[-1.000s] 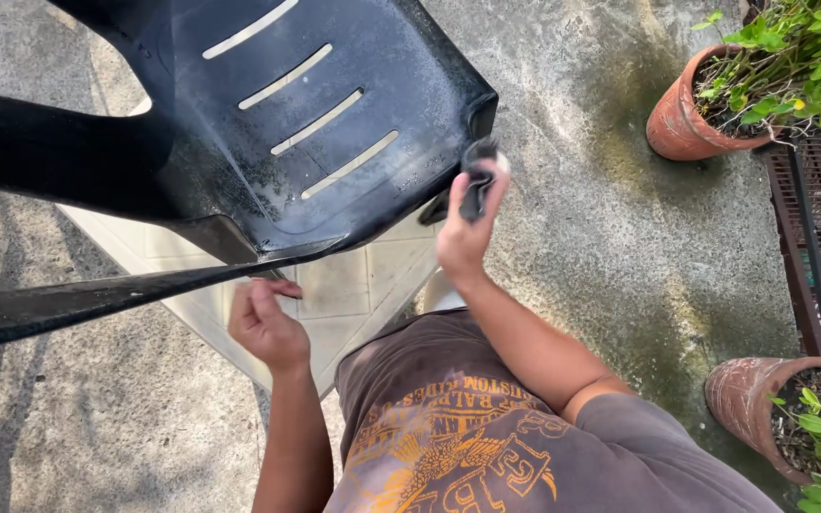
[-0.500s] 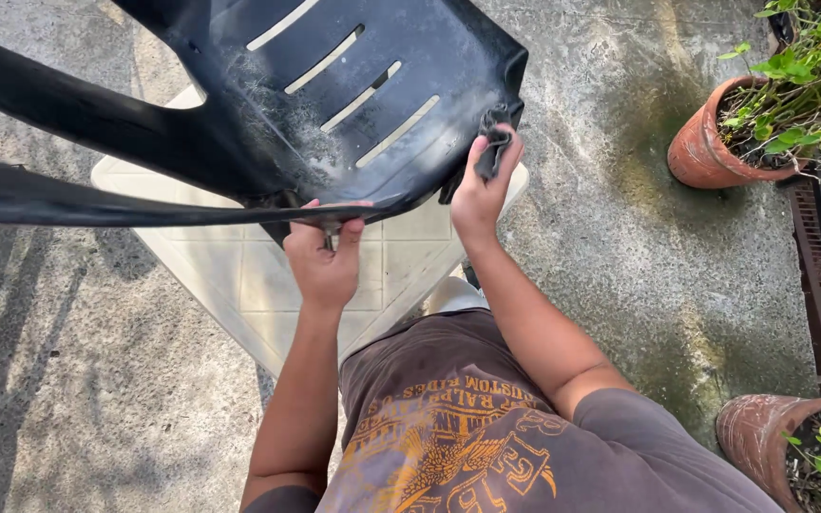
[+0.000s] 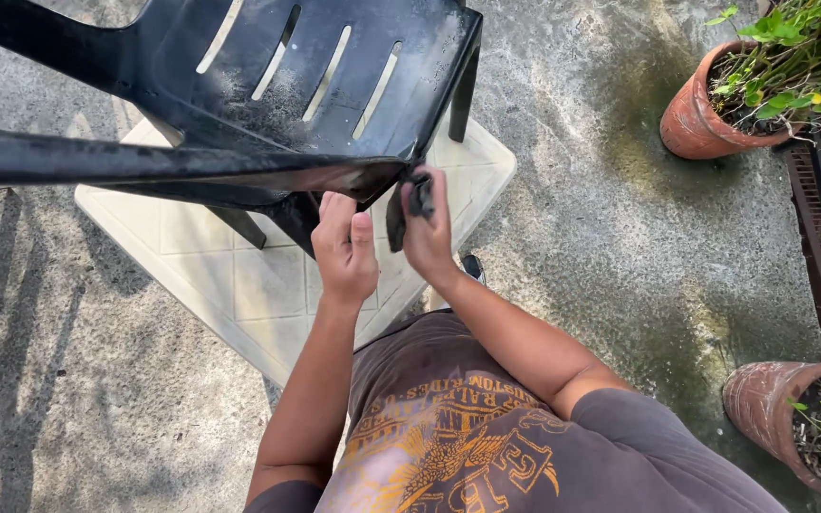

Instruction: Sanding the surface and legs of a black plastic chair using sandpaper.

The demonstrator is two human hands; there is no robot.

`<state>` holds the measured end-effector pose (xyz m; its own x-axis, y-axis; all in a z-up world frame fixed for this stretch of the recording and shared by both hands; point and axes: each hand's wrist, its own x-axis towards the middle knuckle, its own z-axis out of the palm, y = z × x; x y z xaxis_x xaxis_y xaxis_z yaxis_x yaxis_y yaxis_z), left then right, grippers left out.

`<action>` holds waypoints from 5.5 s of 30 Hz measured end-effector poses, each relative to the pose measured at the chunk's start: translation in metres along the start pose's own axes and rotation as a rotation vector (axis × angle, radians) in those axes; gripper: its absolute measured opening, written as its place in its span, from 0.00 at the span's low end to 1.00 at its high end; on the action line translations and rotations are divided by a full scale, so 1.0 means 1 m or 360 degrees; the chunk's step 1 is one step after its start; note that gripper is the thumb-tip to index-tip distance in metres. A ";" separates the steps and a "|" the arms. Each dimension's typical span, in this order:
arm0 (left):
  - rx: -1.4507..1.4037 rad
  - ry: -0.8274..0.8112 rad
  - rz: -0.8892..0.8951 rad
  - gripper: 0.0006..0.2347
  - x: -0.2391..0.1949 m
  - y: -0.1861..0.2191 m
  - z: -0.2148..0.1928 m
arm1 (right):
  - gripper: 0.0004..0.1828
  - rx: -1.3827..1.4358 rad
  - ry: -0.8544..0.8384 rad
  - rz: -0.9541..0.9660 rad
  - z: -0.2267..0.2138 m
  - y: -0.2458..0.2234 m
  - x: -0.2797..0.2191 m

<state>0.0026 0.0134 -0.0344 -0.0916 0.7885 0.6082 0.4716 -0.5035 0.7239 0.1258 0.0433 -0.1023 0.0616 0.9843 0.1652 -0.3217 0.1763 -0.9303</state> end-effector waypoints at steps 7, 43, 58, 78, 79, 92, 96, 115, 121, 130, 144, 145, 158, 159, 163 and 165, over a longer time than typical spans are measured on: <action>-0.0129 0.0012 -0.0157 0.17 -0.016 0.008 -0.020 | 0.07 -0.0194 0.0232 -0.0257 0.027 -0.025 -0.018; -0.1598 -0.0123 -0.0952 0.35 -0.070 -0.074 0.041 | 0.08 -0.0629 0.0428 -0.0584 -0.031 -0.059 -0.027; -0.1484 -0.0098 -0.0816 0.43 -0.068 -0.044 0.071 | 0.28 -0.1078 0.0009 -0.0635 -0.050 -0.100 -0.056; -0.1766 -0.0541 -0.1223 0.42 -0.090 -0.125 0.067 | 0.14 -0.0821 0.0099 -0.0927 -0.013 -0.050 -0.049; -0.1763 -0.0520 -0.1220 0.42 -0.090 -0.122 0.064 | 0.14 -0.0814 0.0080 -0.0927 -0.020 -0.028 -0.054; -0.1122 -0.0584 -0.1343 0.22 -0.049 0.030 -0.009 | 0.07 -0.0565 0.0133 -0.0666 0.006 -0.085 -0.056; -0.0689 -0.0608 -0.1003 0.17 -0.034 0.074 -0.043 | 0.07 -0.0619 0.0132 -0.0855 0.010 -0.079 -0.053; -0.0324 0.0073 -0.0151 0.21 -0.038 0.056 -0.029 | 0.10 -0.0193 0.0484 0.0296 -0.015 -0.025 -0.070; -0.0432 0.0014 -0.0336 0.19 -0.038 0.042 -0.051 | 0.09 -0.0666 0.0066 -0.0885 0.010 -0.081 -0.048; 0.0082 0.0101 0.0121 0.20 0.008 0.000 -0.075 | 0.12 -0.0394 0.0559 -0.0148 -0.025 0.050 -0.065; -0.1421 0.0541 -0.0201 0.13 -0.049 -0.060 -0.001 | 0.20 -0.1219 0.0449 -0.1137 -0.037 -0.057 -0.016; -0.1424 0.0535 -0.0208 0.13 -0.046 -0.042 -0.006 | 0.20 -0.1224 0.0455 -0.1131 -0.031 -0.083 -0.011; -0.2062 0.0588 -0.1117 0.32 -0.099 -0.031 -0.016 | 0.08 -0.2134 -0.0391 -0.1704 0.033 -0.140 0.030; -0.2055 0.0615 -0.1185 0.32 -0.113 -0.036 -0.026 | 0.09 -0.2207 -0.0482 -0.1648 0.044 -0.145 0.024; -0.2164 0.0701 -0.1269 0.31 -0.102 -0.073 0.001 | 0.10 -0.1998 -0.0634 -0.1739 0.045 -0.119 0.049; -0.2300 0.0878 -0.1361 0.31 -0.112 -0.081 0.013 | 0.19 -0.1534 -0.0753 -0.1496 0.051 -0.141 0.036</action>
<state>-0.0137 -0.0293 -0.1656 -0.2765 0.9275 -0.2515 -0.9144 -0.1734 0.3659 0.1249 0.0538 0.0510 -0.4894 0.4474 0.7485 0.4304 0.8705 -0.2389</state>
